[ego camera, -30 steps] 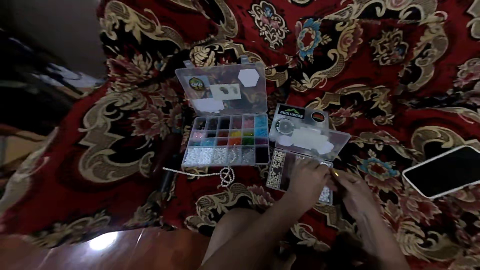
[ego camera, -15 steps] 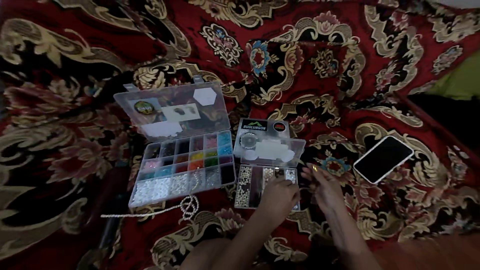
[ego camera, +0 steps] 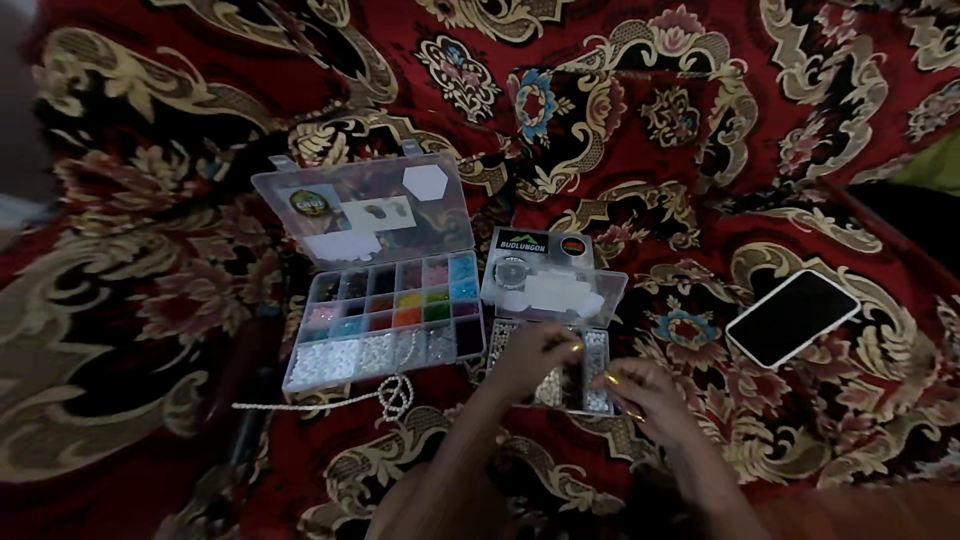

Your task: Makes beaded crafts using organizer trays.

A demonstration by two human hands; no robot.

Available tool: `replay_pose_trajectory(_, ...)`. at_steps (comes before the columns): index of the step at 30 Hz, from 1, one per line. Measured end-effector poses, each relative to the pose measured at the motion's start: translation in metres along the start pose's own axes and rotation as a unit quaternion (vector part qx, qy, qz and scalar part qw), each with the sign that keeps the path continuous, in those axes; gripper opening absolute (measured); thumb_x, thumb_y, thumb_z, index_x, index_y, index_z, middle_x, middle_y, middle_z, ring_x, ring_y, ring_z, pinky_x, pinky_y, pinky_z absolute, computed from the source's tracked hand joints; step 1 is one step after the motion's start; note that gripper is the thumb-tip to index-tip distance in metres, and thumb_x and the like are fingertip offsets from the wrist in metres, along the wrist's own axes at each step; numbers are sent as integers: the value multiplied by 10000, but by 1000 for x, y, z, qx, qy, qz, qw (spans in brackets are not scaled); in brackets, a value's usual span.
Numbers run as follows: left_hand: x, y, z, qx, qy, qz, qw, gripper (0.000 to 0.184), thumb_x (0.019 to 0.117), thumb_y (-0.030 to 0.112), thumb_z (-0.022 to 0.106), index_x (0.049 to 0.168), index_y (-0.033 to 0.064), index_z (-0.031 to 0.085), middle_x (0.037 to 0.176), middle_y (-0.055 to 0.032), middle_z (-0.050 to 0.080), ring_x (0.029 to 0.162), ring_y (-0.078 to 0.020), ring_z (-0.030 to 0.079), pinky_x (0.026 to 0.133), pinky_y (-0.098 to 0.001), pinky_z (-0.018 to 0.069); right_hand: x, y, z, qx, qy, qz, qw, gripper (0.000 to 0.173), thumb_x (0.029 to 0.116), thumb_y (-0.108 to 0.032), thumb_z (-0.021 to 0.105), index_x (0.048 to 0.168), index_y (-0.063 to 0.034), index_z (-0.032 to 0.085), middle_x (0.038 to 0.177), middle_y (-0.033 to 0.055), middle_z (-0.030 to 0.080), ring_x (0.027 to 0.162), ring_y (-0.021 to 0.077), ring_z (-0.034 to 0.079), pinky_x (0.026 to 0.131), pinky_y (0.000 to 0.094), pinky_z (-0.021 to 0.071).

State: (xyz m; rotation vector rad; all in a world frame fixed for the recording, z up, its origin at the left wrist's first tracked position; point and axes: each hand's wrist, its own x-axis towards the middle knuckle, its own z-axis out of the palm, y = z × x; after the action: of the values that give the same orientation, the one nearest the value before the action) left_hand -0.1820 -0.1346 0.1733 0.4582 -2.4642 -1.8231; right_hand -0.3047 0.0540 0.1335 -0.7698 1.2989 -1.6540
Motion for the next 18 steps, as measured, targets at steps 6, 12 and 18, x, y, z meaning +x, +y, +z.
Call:
replay_pose_trajectory(6, -1, -4, 2, -219, -60, 0, 974, 166, 995, 66, 589, 1093, 0, 706, 949, 11, 717, 839, -61, 685, 816, -262, 587, 4, 8, 5, -12, -11, -6, 1000, 152, 951, -240, 657, 930, -187, 798, 644, -163, 613, 530, -87, 479, 506, 107, 402)
replay_pose_trajectory(12, 1, -3, 8, -198, -25, -5, 980, 91, 923, -1, 679, 1010, -10, 703, 906, 13, 714, 832, -36, 674, 819, -239, 574, 6, 11, 6, -48, -1, -17, 999, 151, 950, -224, 648, 915, -176, 787, 669, -162, 629, 551, -88, 498, 523, 105, 422)
replay_pose_trajectory(18, 1, 0, 5, -158, -2, -10, 987, 85, 945, 21, 661, 1010, -28, 687, 902, -2, 702, 822, -34, 672, 825, -237, 575, 6, 4, 16, -84, 59, 0, 995, 174, 948, -101, 589, 983, -91, 759, 694, -128, 650, 553, -53, 537, 527, 134, 464)
